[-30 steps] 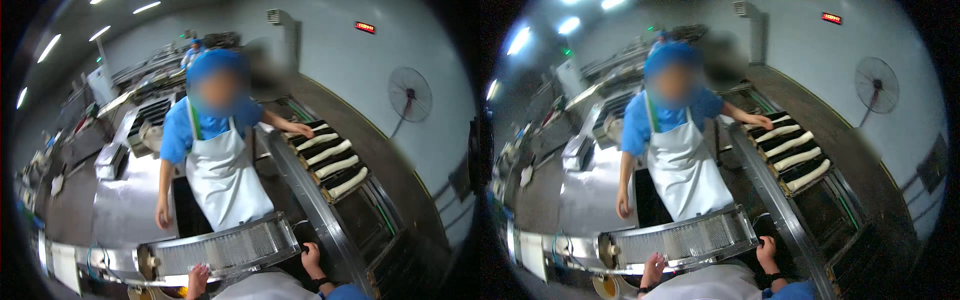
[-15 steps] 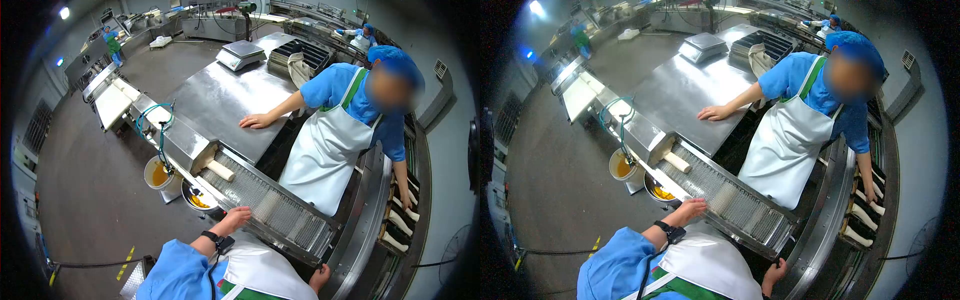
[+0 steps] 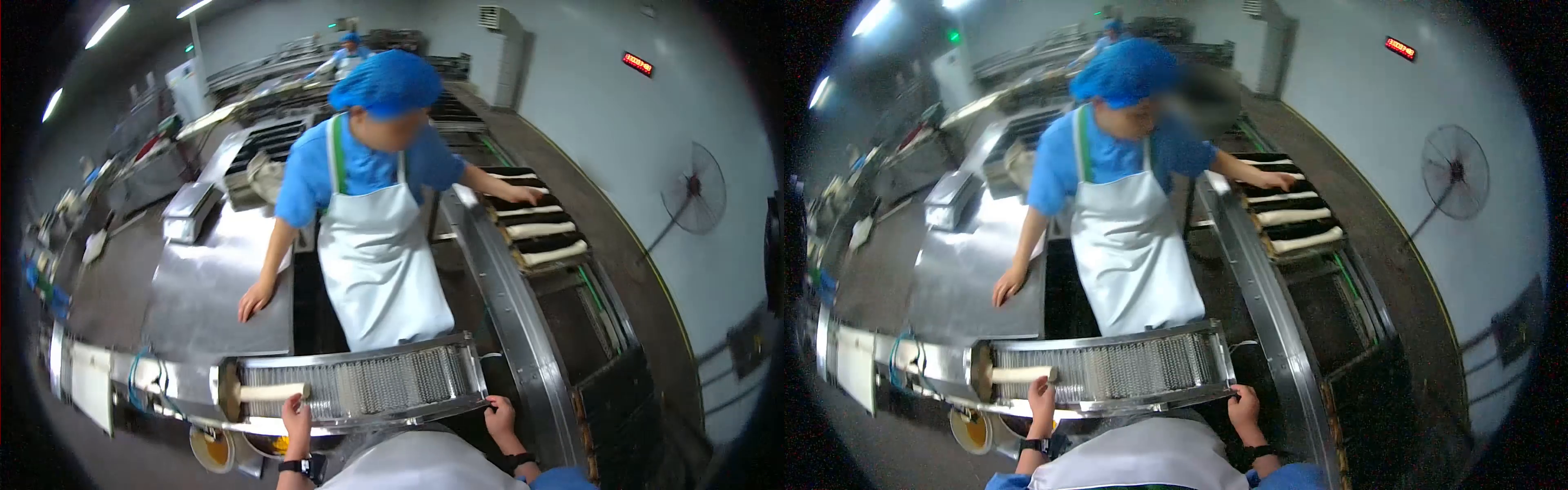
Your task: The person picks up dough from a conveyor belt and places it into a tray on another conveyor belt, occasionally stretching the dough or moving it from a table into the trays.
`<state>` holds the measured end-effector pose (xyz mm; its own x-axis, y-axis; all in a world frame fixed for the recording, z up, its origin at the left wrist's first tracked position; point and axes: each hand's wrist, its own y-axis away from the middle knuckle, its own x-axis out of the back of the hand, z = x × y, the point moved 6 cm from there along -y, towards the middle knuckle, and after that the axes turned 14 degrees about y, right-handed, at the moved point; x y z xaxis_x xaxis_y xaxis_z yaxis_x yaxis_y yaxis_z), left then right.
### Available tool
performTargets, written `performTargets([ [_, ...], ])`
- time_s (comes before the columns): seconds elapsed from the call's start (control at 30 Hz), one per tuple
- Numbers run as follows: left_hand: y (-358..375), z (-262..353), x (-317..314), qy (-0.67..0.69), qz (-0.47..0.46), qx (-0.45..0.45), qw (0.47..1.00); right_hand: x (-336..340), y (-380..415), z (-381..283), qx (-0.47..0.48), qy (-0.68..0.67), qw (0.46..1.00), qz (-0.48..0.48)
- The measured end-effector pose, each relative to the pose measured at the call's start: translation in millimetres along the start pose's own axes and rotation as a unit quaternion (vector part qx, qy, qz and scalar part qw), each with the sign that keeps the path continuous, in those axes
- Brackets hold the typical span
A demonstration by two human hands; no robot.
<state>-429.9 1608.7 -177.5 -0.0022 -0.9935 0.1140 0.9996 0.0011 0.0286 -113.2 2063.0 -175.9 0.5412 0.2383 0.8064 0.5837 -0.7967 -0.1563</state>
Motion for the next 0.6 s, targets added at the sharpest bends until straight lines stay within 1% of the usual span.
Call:
performTargets([
  [0.07,-4,17,-12,-0.156,-0.023,-0.085,0.984,0,6,7,-0.031,0.010,0.999,-0.015],
  [0.13,1,42,-33,-0.263,-0.056,-0.118,0.956,6,10,11,-0.045,0.008,0.999,0.007],
  [0.17,2,47,-41,-0.291,-0.063,-0.118,0.947,8,13,14,-0.048,0.011,0.999,0.018],
  [0.3,-3,56,-52,-0.290,-0.089,-0.149,0.941,8,24,29,-0.070,0.007,0.997,0.013],
  [0.37,-5,68,-53,-0.360,-0.051,-0.249,0.898,2,27,37,-0.093,-0.010,0.995,-0.025],
  [0.4,-11,70,-50,-0.361,-0.045,-0.249,0.898,1,27,38,-0.087,-0.013,0.996,-0.028],
  [0.47,-27,56,-48,-0.428,-0.162,-0.064,0.887,3,24,38,-0.088,0.004,0.996,-0.013],
  [0.5,-29,55,-47,-0.455,-0.172,-0.064,0.871,0,22,42,-0.079,0.000,0.997,-0.019],
  [0.53,-30,55,-42,-0.456,-0.161,-0.060,0.873,-1,19,42,-0.060,-0.009,0.998,-0.012],
  [0.6,-29,48,-49,-0.483,-0.196,-0.054,0.852,-6,12,42,-0.032,-0.021,0.999,-0.007],
])
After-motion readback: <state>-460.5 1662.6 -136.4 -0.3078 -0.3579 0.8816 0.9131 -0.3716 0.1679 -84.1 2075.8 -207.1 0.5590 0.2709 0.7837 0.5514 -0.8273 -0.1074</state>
